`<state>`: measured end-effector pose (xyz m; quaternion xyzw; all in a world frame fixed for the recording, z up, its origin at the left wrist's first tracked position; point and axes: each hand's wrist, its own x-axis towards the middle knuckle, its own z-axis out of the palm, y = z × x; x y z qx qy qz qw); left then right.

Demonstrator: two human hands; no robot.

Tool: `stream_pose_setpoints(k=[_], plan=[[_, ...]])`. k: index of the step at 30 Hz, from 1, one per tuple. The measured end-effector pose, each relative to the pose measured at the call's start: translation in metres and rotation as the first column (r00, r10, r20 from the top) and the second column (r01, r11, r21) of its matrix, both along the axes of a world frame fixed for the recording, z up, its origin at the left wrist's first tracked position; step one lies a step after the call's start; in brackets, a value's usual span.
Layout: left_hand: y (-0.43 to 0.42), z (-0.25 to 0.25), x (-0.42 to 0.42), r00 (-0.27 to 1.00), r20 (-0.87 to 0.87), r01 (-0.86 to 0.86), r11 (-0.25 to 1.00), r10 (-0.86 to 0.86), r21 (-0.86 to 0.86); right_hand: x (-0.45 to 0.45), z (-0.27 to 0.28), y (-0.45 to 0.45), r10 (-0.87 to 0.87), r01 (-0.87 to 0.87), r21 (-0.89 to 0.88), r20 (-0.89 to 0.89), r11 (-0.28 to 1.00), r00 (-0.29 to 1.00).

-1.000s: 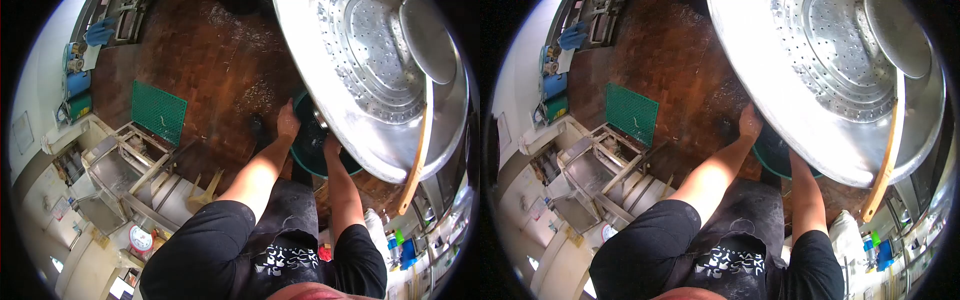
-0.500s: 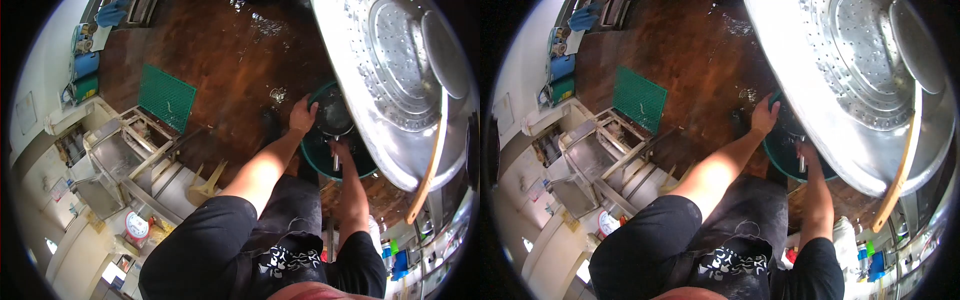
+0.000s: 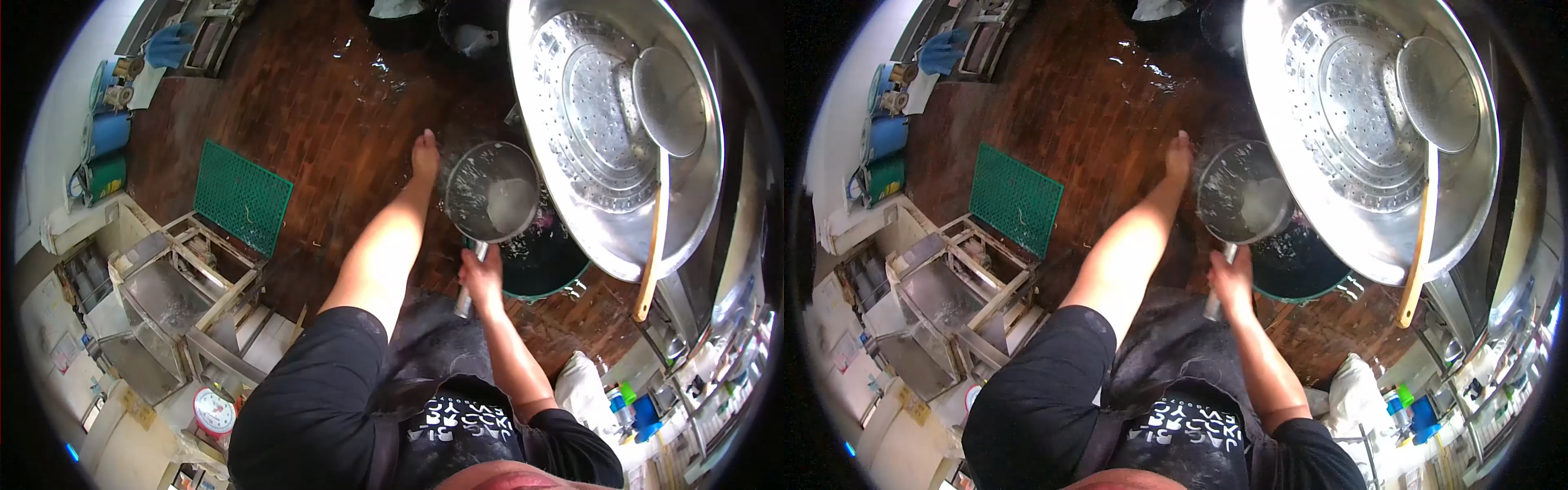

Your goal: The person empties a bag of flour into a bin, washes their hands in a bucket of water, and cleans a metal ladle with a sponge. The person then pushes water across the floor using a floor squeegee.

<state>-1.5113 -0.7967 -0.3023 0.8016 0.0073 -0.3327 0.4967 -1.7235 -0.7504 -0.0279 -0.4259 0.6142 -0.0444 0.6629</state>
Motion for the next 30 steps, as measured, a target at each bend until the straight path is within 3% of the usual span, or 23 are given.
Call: stream_pose_setpoints(k=[1, 2, 3, 4, 5, 6, 8, 10, 11, 14, 18, 21, 23, 25, 27, 30], plan=[[0.0, -0.003, 0.013, 0.996, 0.078, -0.027, 0.998, 0.032, -0.06, 0.027, 0.01, 0.002, -0.091, 0.088, 0.037, 0.063, 0.995, 0.994], [-0.003, -0.007, 0.026, 0.985, 0.156, -0.05, 0.991, 0.069, -0.124, 0.043, -0.002, 0.007, -0.078, 0.078, -0.016, -0.004, 0.997, 0.997], [-0.003, -0.012, 0.042, 0.967, 0.231, -0.066, 0.98, 0.109, -0.187, 0.06, -0.009, 0.01, -0.187, 0.185, 0.029, 0.108, 0.982, 0.976], [0.004, -0.009, 0.066, 0.981, 0.176, 0.112, 0.982, -0.084, -0.155, 0.069, -0.033, 0.017, -0.052, 0.052, -0.202, 0.006, 0.978, 0.999], [0.003, -0.021, 0.093, 0.908, 0.354, 0.251, 0.967, -0.224, -0.031, 0.077, -0.057, 0.021, 0.06, -0.106, -0.407, -0.124, 0.907, 0.99], [0.002, -0.034, 0.12, 0.786, 0.514, 0.335, 0.935, -0.344, 0.114, 0.095, -0.046, 0.014, 0.083, -0.138, -0.446, -0.14, 0.884, 0.987], [0.003, -0.062, 0.144, 0.665, 0.68, 0.301, 0.944, -0.309, 0.135, 0.122, -0.031, 0.001, 0.126, -0.219, -0.51, -0.209, 0.832, 0.97], [-0.006, -0.039, 0.166, 0.952, 0.285, 0.196, 0.933, -0.108, -0.301, 0.144, -0.033, -0.015, 0.147, -0.272, -0.598, -0.249, 0.754, 0.957], [-0.015, -0.022, 0.177, 0.998, 0.029, 0.062, 0.877, -0.055, -0.476, 0.154, -0.035, -0.026, 0.154, -0.295, -0.64, -0.268, 0.709, 0.951], [-0.034, 0.008, 0.189, 0.969, 0.099, 0.248, 0.86, -0.228, -0.446, 0.177, -0.038, -0.059, 0.161, -0.309, -0.818, -0.264, 0.485, 0.951], [-0.047, 0.046, 0.173, 0.853, 0.165, 0.513, 0.733, -0.496, -0.447, 0.185, -0.022, -0.09, 0.207, -0.296, -0.884, -0.233, 0.362, 0.95], [-0.029, 0.062, 0.13, 0.677, 0.148, 0.684, 0.542, -0.721, -0.488, 0.153, -0.039, -0.085, 0.272, -0.379, -0.843, -0.289, 0.381, 0.918], [-0.013, 0.063, 0.084, 0.549, 0.122, 0.734, 0.407, -0.827, -0.544, 0.113, -0.049, -0.074, 0.318, -0.455, -0.742, -0.333, 0.492, 0.887], [0.004, 0.051, 0.024, 0.485, 0.115, 0.733, 0.331, -0.867, -0.595, 0.059, -0.075, -0.057, 0.325, -0.506, -0.708, -0.39, 0.493, 0.861], [0.02, 0.034, -0.042, 0.493, 0.104, 0.713, 0.333, -0.864, -0.617, -0.013, -0.105, -0.042, 0.341, -0.541, -0.669, -0.421, 0.509, 0.841], [0.033, 0.017, -0.118, 0.696, 0.149, 0.682, 0.581, -0.702, -0.445, -0.098, -0.104, -0.027, 0.266, -0.558, -0.688, -0.492, 0.464, 0.829]])
